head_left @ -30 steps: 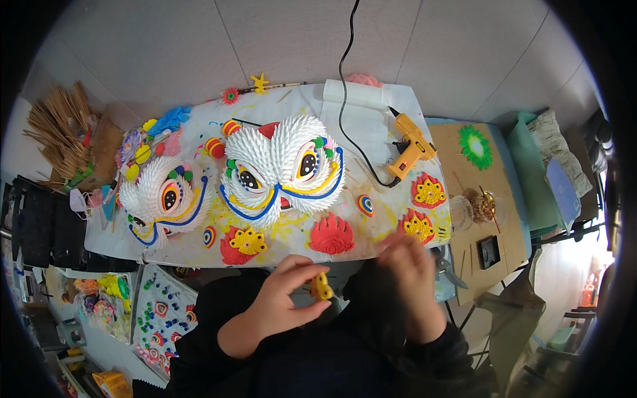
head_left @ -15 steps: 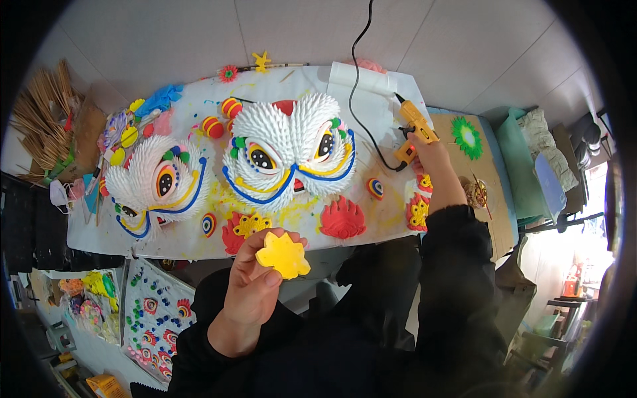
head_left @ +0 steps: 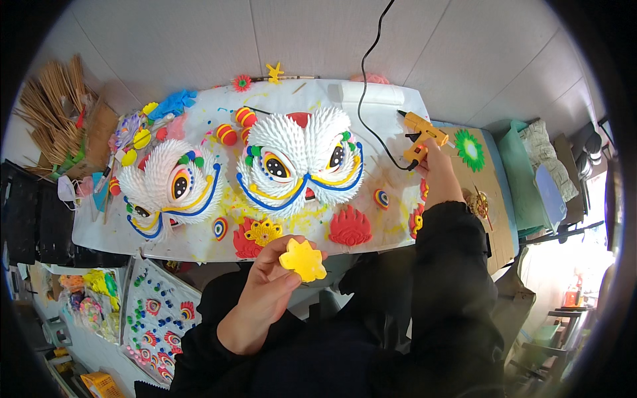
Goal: The person assembles decorative lion dance masks by attaching foam pieces to wooden sticks using a hot glue gun. They cut the sticks to length with shears and attach the pieces to the mask base on the table.
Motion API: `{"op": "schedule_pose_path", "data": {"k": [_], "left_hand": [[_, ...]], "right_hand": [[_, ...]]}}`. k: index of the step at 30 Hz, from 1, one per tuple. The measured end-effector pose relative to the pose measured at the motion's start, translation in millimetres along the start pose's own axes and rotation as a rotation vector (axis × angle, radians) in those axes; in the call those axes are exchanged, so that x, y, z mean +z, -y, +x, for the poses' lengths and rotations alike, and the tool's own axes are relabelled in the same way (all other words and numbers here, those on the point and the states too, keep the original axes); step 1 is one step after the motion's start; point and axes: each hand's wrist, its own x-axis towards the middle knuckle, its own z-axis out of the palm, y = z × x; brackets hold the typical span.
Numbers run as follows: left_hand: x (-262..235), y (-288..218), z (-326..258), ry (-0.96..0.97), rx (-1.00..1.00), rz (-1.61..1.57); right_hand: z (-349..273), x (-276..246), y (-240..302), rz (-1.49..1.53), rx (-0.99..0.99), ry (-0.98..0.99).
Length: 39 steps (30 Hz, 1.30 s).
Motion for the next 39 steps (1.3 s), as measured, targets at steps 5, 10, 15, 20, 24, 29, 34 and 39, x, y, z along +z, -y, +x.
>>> {"op": "schedule_pose_path", "data": {"k": [5,10,15,20,24,29,34,39], "left_hand": [[-0.7,6.0,5.4,0.038,-0.001,0.019],[3.3,4.2,9.2,0.08,-0.024,0.045],[17.4,-9.7,13.2,0.209,0.028,0.074],[32.1,-21.7,20.9,0.368,0.149,0.194],[38.8,-24.6,21.8,0.433,0.205,0.293],[44.2,-25.9,18.4,0.439,0.254,0.439],[49.2,-27.0,15.8,0.46,0.279,0.546],[52.7,-25.0,12.0,0.461,0.239,0.449]], "right_hand": [[-2.0,-5.7,-0.9,0.37,-0.08,0.142],[-43.9,-15.3,24.5,0.539,-0.459,0.135],[-118.8,-61.1,38.7,0.407,-0.789,0.368],[-192.0,-96.0,32.4,0.126,-0.795,0.61],[-234.4,-108.5,31.7,-0.026,-0.87,0.839],[-248.5,-104.0,39.9,-0.334,-1.16,1.05],[-256.8,-97.4,37.2,-0.323,-1.179,1.056],[-257.1,-97.8,36.6,-0.357,-1.227,1.008]]}}
